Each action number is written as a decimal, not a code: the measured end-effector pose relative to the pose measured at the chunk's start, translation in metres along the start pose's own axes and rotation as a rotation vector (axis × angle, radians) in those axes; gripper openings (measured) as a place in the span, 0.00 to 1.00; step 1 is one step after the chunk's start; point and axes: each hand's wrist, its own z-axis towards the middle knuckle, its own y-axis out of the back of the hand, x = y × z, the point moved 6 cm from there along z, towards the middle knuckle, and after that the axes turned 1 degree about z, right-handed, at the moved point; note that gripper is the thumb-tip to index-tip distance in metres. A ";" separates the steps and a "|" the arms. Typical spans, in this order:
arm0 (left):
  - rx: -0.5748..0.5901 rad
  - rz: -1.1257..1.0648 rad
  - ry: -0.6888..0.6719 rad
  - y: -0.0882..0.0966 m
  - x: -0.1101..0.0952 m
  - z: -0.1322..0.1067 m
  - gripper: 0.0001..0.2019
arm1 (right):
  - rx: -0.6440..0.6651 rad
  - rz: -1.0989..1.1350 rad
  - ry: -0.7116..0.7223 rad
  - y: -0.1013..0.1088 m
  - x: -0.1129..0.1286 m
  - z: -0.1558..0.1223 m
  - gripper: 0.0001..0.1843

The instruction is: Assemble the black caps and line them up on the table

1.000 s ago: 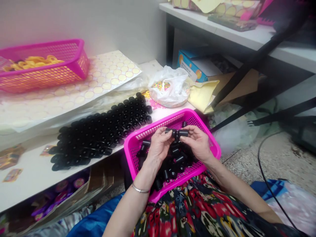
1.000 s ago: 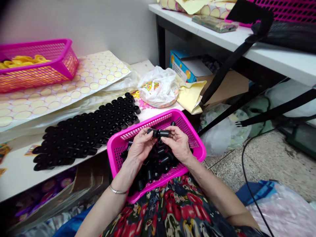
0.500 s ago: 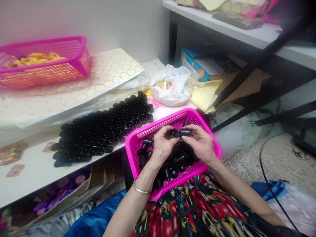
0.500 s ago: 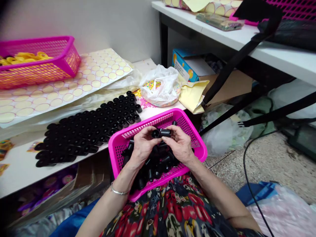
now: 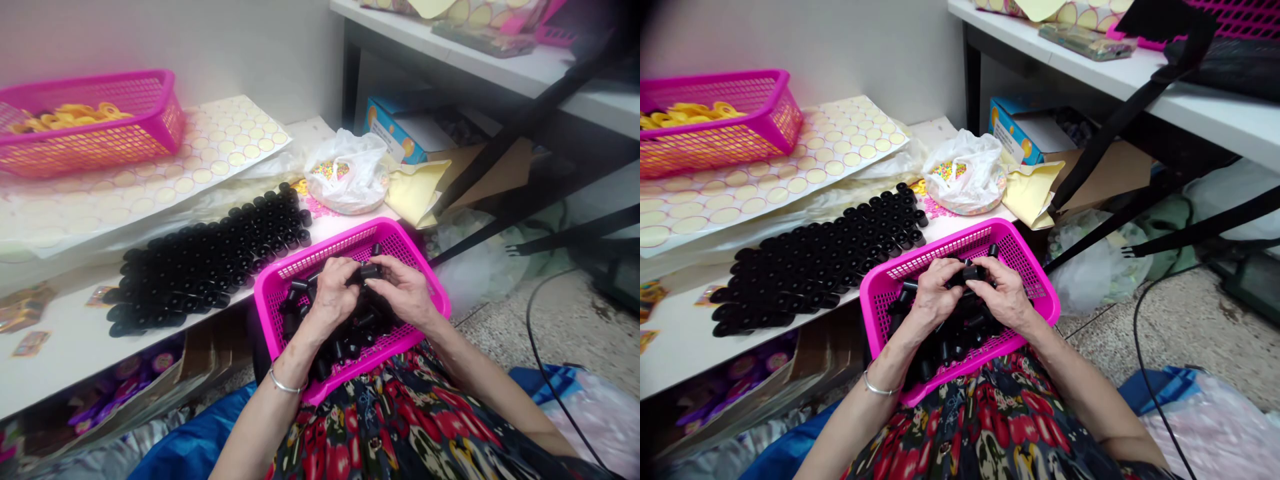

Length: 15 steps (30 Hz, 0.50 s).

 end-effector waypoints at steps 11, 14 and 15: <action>-0.053 -0.323 0.313 0.000 0.015 -0.006 0.32 | 0.252 -0.298 0.205 -0.019 0.012 0.002 0.28; -0.091 -0.418 0.410 -0.001 0.021 -0.008 0.33 | 0.260 -0.307 0.182 -0.027 0.011 0.004 0.29; -0.111 -0.451 0.428 0.000 0.022 -0.008 0.33 | 0.259 -0.301 0.195 -0.028 0.014 0.008 0.27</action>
